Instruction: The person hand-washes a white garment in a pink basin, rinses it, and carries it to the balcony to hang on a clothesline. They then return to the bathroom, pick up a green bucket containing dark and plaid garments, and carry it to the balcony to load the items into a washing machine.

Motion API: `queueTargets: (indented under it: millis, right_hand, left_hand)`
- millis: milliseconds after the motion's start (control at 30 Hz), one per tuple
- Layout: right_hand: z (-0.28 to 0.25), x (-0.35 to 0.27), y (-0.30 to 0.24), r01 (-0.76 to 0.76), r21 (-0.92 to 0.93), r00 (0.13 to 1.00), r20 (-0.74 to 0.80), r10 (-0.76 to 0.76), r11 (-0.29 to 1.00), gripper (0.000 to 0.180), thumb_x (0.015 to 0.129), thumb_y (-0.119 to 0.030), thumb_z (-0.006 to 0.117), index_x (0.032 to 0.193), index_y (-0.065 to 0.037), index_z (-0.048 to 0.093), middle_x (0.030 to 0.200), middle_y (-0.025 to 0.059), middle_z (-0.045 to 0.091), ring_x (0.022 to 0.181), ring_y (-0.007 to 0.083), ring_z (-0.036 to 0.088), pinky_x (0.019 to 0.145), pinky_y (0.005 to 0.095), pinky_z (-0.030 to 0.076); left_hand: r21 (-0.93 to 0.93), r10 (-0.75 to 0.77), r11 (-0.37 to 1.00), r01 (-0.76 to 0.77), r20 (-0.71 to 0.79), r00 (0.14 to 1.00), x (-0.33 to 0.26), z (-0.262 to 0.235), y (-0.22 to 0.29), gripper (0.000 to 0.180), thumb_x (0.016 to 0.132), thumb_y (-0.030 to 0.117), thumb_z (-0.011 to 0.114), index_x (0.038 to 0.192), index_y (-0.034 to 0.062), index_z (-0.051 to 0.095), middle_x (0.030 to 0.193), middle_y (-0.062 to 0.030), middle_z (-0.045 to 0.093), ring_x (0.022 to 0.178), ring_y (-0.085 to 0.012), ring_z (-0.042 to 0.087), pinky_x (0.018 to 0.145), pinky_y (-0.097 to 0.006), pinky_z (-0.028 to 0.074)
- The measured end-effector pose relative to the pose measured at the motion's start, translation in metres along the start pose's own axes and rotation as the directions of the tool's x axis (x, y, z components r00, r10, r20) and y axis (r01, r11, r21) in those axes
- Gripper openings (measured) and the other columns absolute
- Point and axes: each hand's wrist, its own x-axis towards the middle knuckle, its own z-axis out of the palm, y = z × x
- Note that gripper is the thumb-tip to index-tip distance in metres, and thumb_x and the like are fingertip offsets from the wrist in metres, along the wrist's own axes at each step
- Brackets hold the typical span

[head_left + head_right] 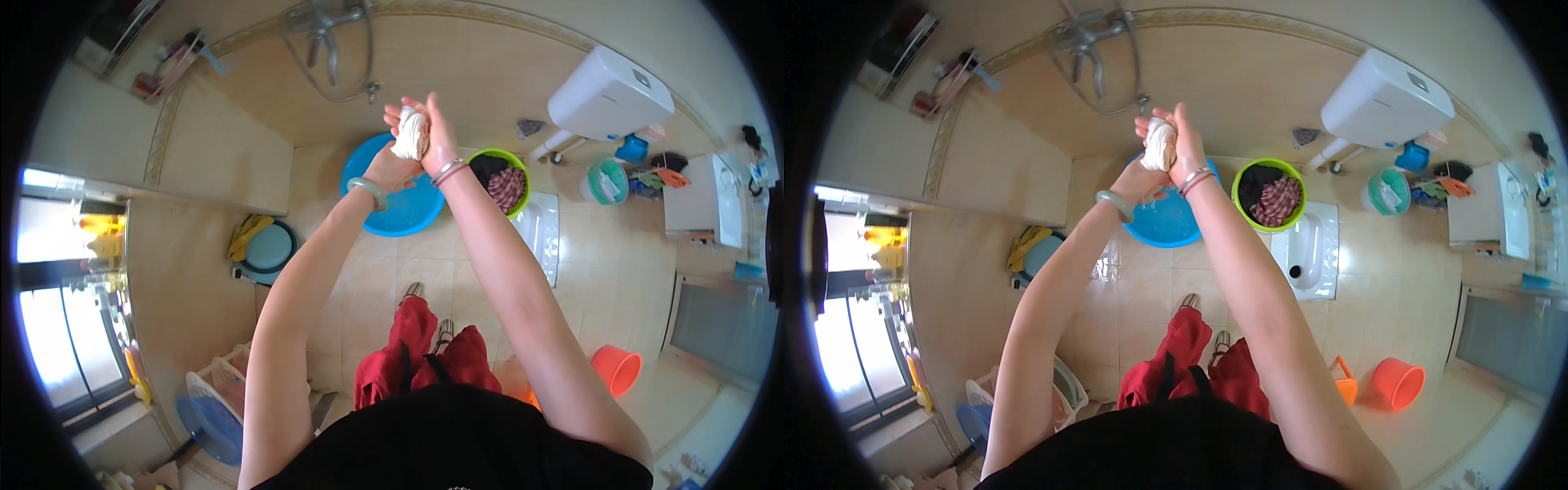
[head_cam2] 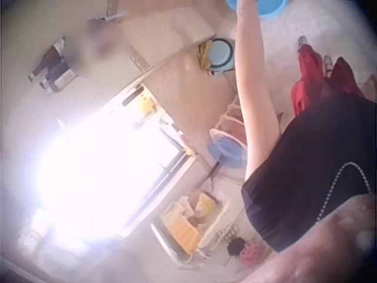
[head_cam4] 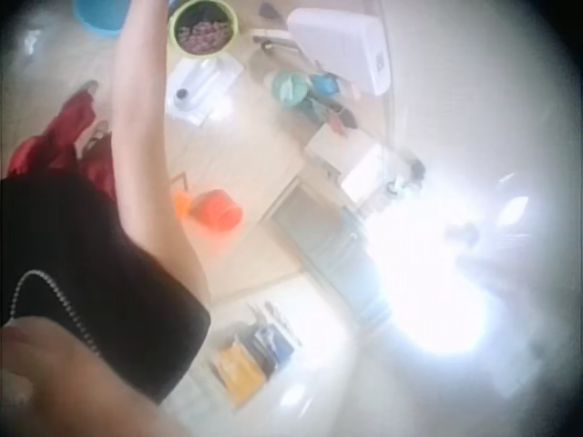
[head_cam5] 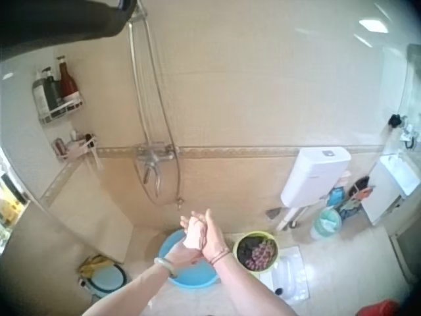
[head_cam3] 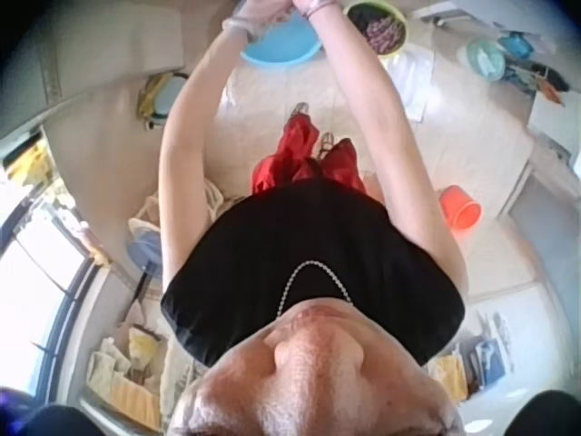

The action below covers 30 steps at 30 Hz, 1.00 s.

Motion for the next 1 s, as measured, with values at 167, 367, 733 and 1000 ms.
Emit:
queueTargets:
  millis: [167, 367, 733, 1000]
  right_hand:
    - [-0.021, -0.088, -0.091, 0.035, 0.196, 0.983, 0.168, -0.069, 0.98, 0.078, 0.093, -0.067, 0.032, 0.138, -0.004, 0.041, 0.149, 0.0206, 0.033, 0.135, 0.0342, 0.037, 0.105, 0.0465, 0.039]
    - [-0.097, -0.195, -0.2, 0.286, 0.192, 0.954, 0.033, -0.297, 0.939, 0.06, 0.097, -0.057, 0.039, 0.14, -0.015, 0.04, 0.133, 0.0125, 0.051, 0.119, 0.0293, 0.052, 0.1, 0.0449, 0.043]
    - [-0.283, -0.455, -0.417, 0.683, -0.388, 0.615, -0.152, -0.774, 0.619, 0.061, 0.101, -0.049, 0.035, 0.148, -0.01, 0.028, 0.135, 0.0129, 0.049, 0.121, 0.0249, 0.051, 0.103, 0.0407, 0.041]
    - [-0.377, -0.529, -0.53, 0.503, -0.663, 0.41, -0.381, -0.828, 0.554, 0.028, 0.091, -0.02, 0.065, 0.116, -0.007, 0.062, 0.092, -0.0009, 0.063, 0.078, 0.0056, 0.057, 0.069, 0.0217, 0.047]
  left_hand:
    - [-0.587, 0.197, 0.806, 0.077, 0.389, 0.9, -0.042, 0.061, 0.047, 0.062, 0.082, 0.002, 0.065, 0.136, 0.0157, 0.038, 0.13, -0.0048, 0.048, 0.117, -0.0211, 0.053, 0.094, -0.044, 0.05]
    - [-0.544, 0.315, 0.838, 0.041, 0.544, 0.777, -0.05, 0.22, 0.098, 0.082, 0.078, -0.005, 0.068, 0.146, 0.0138, 0.026, 0.127, -0.0042, 0.051, 0.119, -0.0207, 0.052, 0.099, -0.037, 0.044]
    - [-0.406, 0.291, 0.904, 0.137, 0.817, 0.498, -0.135, 0.605, 0.154, 0.07, 0.087, 0.01, 0.068, 0.144, 0.0115, 0.028, 0.125, -0.0075, 0.053, 0.111, -0.0199, 0.058, 0.086, -0.036, 0.053]
    - [0.145, 0.09, 0.875, -0.462, 0.889, 0.449, -0.159, 0.777, 0.199, 0.051, 0.081, 0.017, 0.068, 0.123, 0.0041, 0.043, 0.091, -0.008, 0.063, 0.072, -0.0165, 0.062, 0.052, -0.029, 0.048]
